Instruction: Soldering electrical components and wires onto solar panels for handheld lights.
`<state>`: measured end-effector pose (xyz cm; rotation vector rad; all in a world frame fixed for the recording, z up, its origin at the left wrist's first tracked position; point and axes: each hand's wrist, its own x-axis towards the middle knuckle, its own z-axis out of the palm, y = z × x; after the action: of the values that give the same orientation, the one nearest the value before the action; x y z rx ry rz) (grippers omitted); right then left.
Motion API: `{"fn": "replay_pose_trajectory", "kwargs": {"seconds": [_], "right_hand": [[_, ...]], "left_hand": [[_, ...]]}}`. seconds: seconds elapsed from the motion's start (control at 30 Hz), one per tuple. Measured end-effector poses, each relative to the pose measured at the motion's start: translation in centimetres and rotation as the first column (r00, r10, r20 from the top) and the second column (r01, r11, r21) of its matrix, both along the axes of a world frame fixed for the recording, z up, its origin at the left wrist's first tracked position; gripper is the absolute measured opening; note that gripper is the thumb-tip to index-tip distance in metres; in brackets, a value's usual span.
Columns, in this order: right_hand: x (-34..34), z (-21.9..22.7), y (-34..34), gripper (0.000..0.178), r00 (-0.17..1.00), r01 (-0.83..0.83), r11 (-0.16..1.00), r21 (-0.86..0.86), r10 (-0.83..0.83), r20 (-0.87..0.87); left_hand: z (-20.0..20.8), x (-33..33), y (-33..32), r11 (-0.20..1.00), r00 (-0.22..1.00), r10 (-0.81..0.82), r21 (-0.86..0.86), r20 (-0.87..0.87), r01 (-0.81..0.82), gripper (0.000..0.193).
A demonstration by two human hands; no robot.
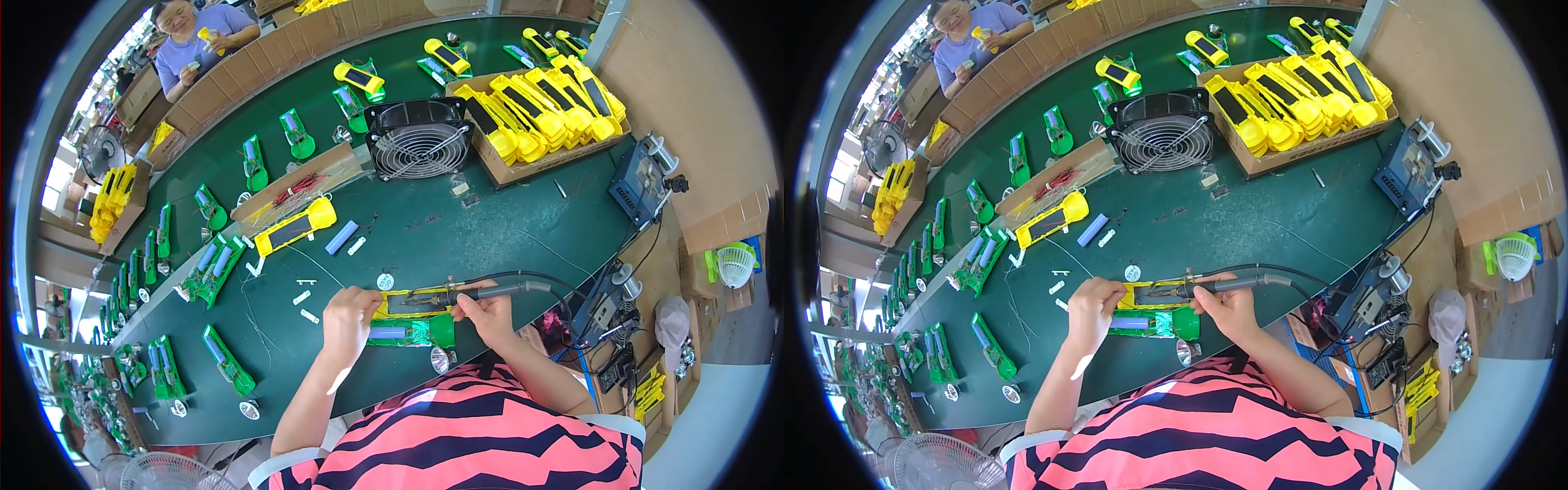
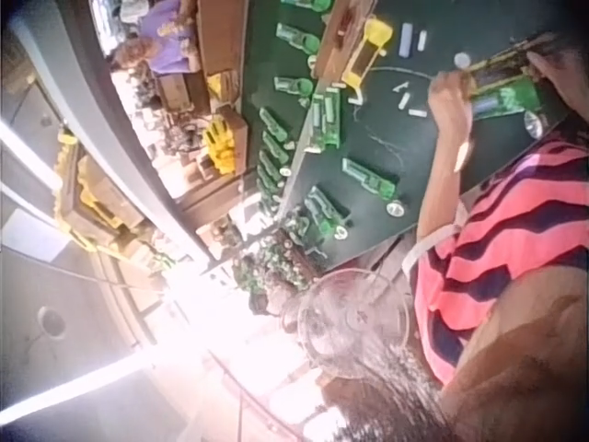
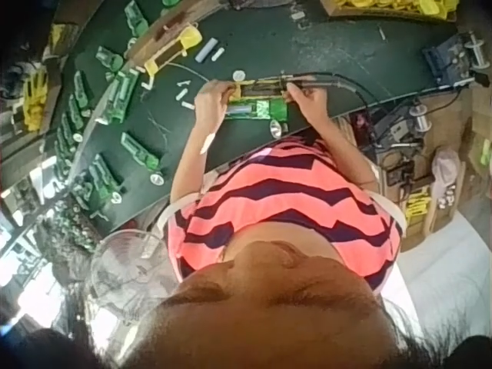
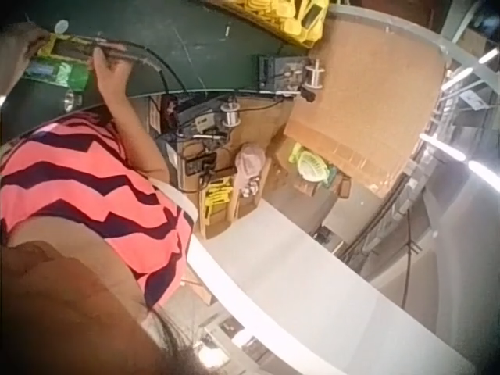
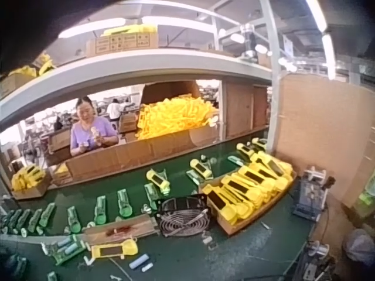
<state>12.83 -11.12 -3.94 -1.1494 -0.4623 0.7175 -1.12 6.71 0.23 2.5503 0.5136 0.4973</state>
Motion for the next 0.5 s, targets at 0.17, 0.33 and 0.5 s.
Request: {"fn": "replay_pose_trajectory", "kwargs": {"seconds": [0.17, 0.33, 0.5], "right_hand": [[0.2, 0.3, 0.8, 0.012, 0.996, -0.043, 0.991, -0.125, 0.032, -0.083], [0.2, 0.3, 1.1, 0.012, 0.994, -0.06, 0.987, -0.151, 0.046, -0.095], [0.2, 0.5, 1.5, 0.012, 0.988, -0.112, 0.978, -0.175, 0.09, -0.128]], "left_hand": [[-0.1, 0.4, 0.1, 0.995, 0.991, -0.083, 0.04, -0.101, 0.088, 0.007], [0.3, 0.8, 0.2, 0.957, 0.948, -0.15, 0.199, -0.28, 0.21, 0.005], [0.4, 1.0, 0.1, 0.947, 0.929, -0.142, 0.226, -0.341, 0.227, 0.007]]}}
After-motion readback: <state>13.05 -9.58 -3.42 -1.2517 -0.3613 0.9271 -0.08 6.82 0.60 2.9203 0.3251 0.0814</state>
